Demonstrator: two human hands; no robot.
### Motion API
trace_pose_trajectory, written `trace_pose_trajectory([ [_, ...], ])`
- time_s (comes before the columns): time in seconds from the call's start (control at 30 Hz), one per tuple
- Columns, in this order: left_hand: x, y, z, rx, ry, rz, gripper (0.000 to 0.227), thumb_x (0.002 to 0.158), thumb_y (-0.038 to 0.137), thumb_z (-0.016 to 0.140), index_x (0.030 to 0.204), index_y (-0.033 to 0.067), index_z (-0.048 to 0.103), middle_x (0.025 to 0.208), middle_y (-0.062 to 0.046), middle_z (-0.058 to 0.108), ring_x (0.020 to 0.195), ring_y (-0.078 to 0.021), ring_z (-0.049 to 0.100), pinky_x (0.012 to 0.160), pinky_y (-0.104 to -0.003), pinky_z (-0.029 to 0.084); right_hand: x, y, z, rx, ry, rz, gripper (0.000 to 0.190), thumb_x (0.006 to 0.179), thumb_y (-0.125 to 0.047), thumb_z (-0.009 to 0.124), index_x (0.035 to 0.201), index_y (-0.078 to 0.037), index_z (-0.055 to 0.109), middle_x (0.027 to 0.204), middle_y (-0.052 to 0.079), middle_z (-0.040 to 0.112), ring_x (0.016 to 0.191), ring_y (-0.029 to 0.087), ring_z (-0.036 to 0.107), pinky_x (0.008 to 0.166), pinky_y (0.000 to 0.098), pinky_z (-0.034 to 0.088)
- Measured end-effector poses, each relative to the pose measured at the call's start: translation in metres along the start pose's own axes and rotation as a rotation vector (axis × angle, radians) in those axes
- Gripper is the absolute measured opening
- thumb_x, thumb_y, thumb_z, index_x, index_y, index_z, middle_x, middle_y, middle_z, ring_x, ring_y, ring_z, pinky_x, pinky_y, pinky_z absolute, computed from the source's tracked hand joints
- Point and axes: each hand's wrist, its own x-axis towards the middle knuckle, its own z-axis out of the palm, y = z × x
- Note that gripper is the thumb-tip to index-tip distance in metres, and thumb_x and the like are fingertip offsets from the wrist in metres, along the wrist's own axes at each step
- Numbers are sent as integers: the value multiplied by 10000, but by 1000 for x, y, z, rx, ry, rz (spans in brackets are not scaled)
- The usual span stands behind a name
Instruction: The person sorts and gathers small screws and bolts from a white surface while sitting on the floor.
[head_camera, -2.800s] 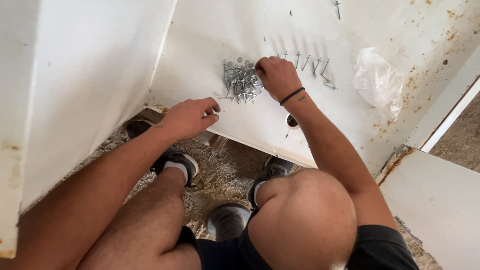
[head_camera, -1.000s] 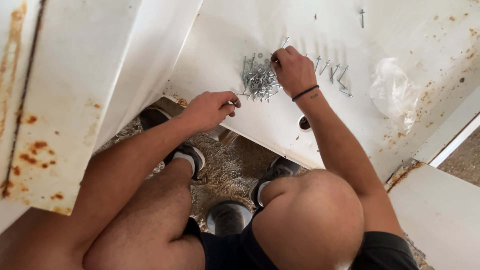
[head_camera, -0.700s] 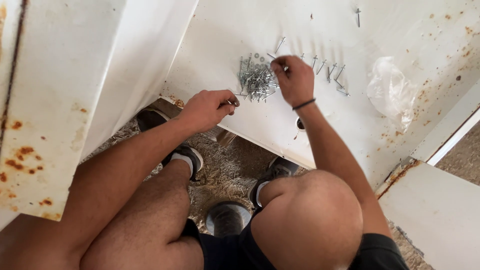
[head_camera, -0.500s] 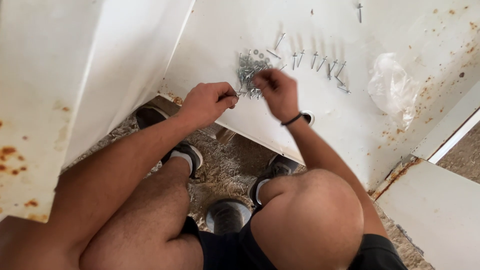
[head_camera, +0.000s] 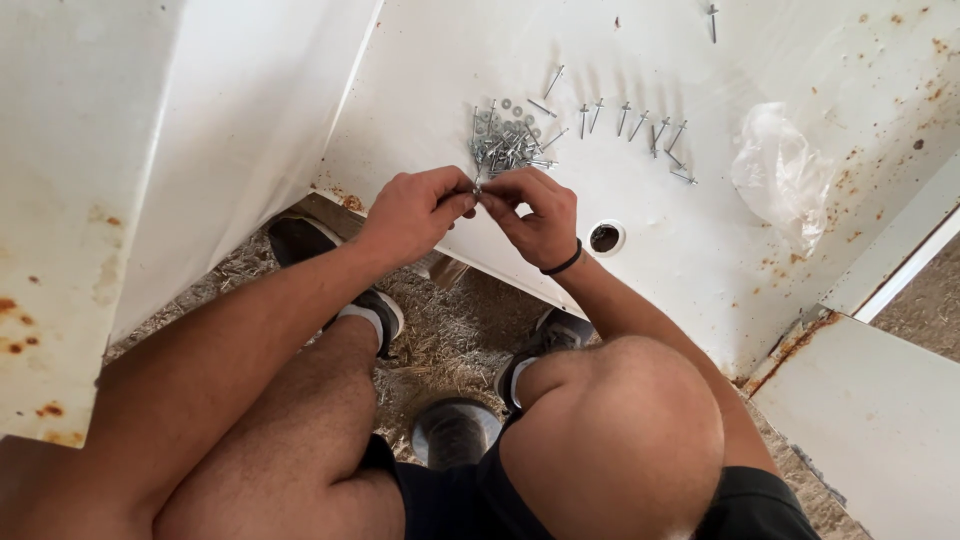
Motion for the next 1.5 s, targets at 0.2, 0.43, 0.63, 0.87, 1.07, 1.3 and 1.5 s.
trace_pose_trajectory([
  [0.2, -9, -4, -6, 139, 10, 90, 156, 997, 283, 629, 1108, 241, 729, 952, -9, 791, 938, -330, 740, 853, -480, 552, -14, 38, 6, 471, -119, 358, 205, 868, -29, 840, 1026, 19, 719, 824, 99, 718, 730, 151, 714, 614, 259, 602],
  [0.43, -15, -10, -1, 399, 53, 196, 137, 1018, 343, 592, 1058, 254, 689, 920, -17, 764, 910, -323, 730, 802, -475, 565, -5, 11, -6, 294, -256, 364, 215, 855, -51, 853, 1031, -20, 733, 822, 65, 721, 718, 121, 693, 641, 262, 567],
  [0.63, -13, -8, 5, 642, 39, 323, 144, 1025, 361, 551, 1033, 254, 647, 854, -17, 732, 858, -296, 733, 765, -470, 570, -9, 6, -13, 166, -255, 299, 186, 820, -116, 883, 959, -96, 760, 715, 44, 691, 600, 124, 652, 574, 258, 534],
  [0.87, -7, 22, 1, 537, -128, 118, 274, 1001, 461, 562, 1175, 257, 616, 987, -9, 771, 954, -302, 740, 833, -526, 559, -17, 24, -34, 197, -231, 412, 152, 851, -119, 854, 984, -99, 782, 743, 38, 732, 656, 89, 670, 628, 236, 545],
  [1.07, 1, 17, -3, 506, -276, -126, 366, 982, 524, 554, 1264, 308, 639, 1117, 43, 789, 1073, -286, 735, 927, -540, 543, -22, 75, -148, -109, -139, 519, 205, 856, -132, 834, 1038, -62, 769, 867, 125, 758, 725, 190, 690, 676, 336, 550],
  [1.3, 1, 1, -3, 541, -365, -199, 381, 981, 511, 529, 1245, 275, 671, 1156, 25, 788, 1130, -323, 717, 990, -549, 525, 0, 68, -266, -458, -209, 754, 241, 921, -163, 744, 1118, -25, 743, 883, 133, 741, 689, 216, 711, 664, 309, 574],
  [1.5, 7, 19, -4, 671, -447, -269, 431, 1018, 532, 453, 1311, 250, 594, 1244, -4, 730, 1085, -322, 678, 814, -505, 532, 46, 51, -243, -849, -367, 929, 243, 1008, -88, 515, 1057, -81, 753, 775, 98, 741, 609, 204, 692, 658, 371, 594],
])
